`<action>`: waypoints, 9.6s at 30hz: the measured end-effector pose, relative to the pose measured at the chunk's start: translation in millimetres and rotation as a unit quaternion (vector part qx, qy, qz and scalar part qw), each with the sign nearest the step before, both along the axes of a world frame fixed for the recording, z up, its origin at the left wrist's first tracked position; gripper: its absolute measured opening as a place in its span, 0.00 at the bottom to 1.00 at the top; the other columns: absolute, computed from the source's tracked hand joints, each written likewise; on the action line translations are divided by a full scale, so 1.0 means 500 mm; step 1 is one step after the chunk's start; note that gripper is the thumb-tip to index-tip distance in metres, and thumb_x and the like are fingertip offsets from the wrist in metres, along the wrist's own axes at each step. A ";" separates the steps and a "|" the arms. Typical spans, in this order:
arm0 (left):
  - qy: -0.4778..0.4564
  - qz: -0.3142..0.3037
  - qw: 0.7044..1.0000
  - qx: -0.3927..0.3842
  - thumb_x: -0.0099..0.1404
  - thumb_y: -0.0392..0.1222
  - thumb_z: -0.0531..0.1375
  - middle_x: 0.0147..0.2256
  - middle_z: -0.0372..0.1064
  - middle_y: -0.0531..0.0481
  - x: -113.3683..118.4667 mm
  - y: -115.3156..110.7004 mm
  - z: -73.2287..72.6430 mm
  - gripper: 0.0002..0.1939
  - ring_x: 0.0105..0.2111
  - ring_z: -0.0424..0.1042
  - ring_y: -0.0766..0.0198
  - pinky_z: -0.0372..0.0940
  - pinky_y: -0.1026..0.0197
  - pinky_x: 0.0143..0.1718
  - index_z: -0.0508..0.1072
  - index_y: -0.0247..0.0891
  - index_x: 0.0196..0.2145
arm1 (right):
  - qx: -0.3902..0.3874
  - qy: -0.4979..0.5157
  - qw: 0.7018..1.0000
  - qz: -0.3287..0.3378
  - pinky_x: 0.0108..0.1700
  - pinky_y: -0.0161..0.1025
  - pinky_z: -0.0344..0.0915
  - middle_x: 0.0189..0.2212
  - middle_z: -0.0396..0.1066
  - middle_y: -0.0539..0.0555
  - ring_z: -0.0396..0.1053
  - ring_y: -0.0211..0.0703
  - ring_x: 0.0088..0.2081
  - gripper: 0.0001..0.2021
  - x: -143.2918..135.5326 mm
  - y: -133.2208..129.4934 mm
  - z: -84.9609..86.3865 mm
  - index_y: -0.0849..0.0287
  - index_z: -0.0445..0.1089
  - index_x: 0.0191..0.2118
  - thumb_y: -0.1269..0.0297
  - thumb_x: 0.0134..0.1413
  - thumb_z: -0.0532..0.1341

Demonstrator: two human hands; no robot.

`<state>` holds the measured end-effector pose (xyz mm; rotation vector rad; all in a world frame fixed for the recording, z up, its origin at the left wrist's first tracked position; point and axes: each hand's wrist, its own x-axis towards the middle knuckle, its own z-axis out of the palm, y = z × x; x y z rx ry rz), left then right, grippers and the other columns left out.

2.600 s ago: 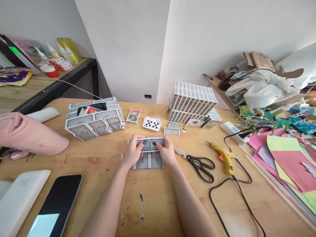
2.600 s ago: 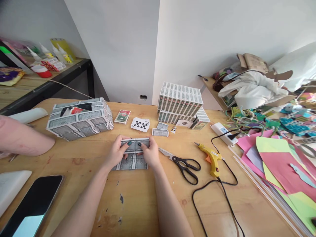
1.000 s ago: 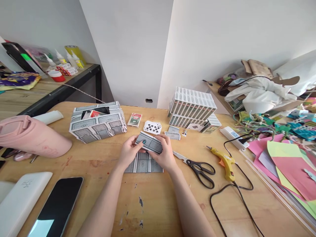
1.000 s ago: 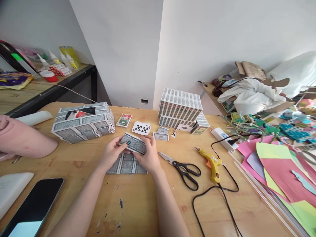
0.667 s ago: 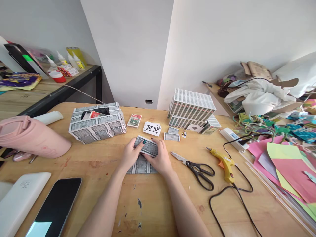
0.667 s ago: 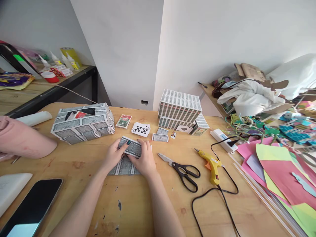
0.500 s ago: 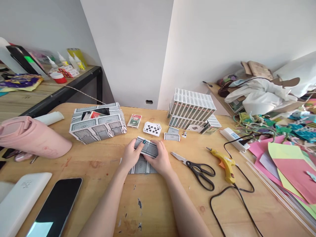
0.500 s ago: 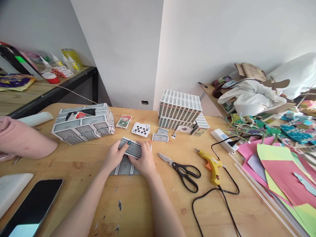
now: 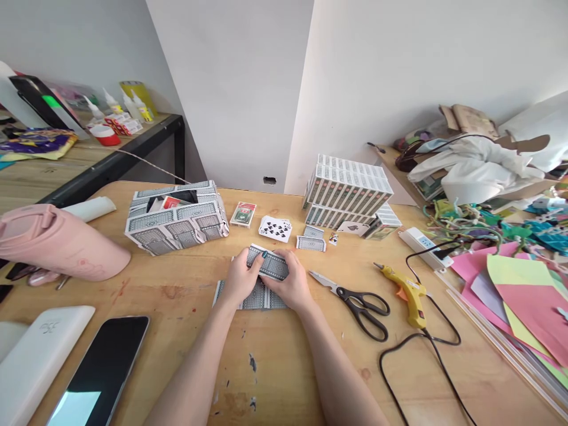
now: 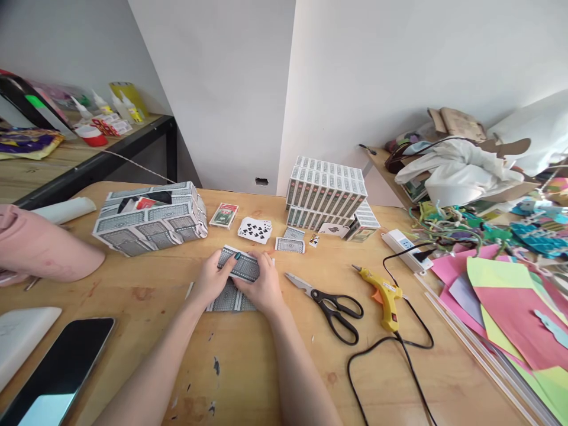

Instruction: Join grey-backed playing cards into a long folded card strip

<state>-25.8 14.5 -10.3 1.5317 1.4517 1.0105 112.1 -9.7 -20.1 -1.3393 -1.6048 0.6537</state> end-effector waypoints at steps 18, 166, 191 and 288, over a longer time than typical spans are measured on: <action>-0.063 -0.003 0.998 -0.009 0.61 0.51 0.52 0.26 0.66 0.54 -0.004 0.005 0.002 0.13 0.28 0.66 0.63 0.59 0.64 0.29 0.64 0.38 0.29 | 0.029 -0.033 0.999 0.023 0.51 0.46 0.62 0.45 0.65 0.57 0.64 0.49 0.48 0.26 0.010 0.000 -0.006 0.56 0.60 0.49 0.65 0.42 0.65; -0.096 0.077 0.990 0.063 0.58 0.47 0.56 0.34 0.72 0.48 -0.087 0.048 -0.019 0.14 0.36 0.71 0.59 0.66 0.59 0.39 0.70 0.37 0.38 | -0.103 -0.187 0.973 -0.083 0.48 0.40 0.60 0.44 0.70 0.57 0.66 0.46 0.46 0.16 0.089 0.141 0.057 0.59 0.69 0.46 0.64 0.50 0.58; -0.367 0.153 0.916 -0.056 0.54 0.48 0.61 0.34 0.69 0.52 -0.112 0.055 0.019 0.13 0.33 0.70 0.63 0.72 0.58 0.30 0.67 0.37 0.33 | -0.253 0.101 0.958 -0.090 0.15 0.29 0.52 0.10 0.58 0.44 0.55 0.30 0.12 0.07 0.108 0.165 0.107 0.58 0.60 0.19 0.65 0.41 0.59; 0.342 -0.156 0.923 -0.078 0.46 0.48 0.63 0.39 0.67 0.45 -0.085 0.011 0.058 0.17 0.41 0.66 0.51 0.58 0.58 0.37 0.68 0.39 0.33 | -0.234 -0.274 0.932 0.034 0.34 0.35 0.57 0.40 0.61 0.54 0.62 0.40 0.35 0.21 0.088 0.047 0.092 0.58 0.63 0.39 0.65 0.36 0.68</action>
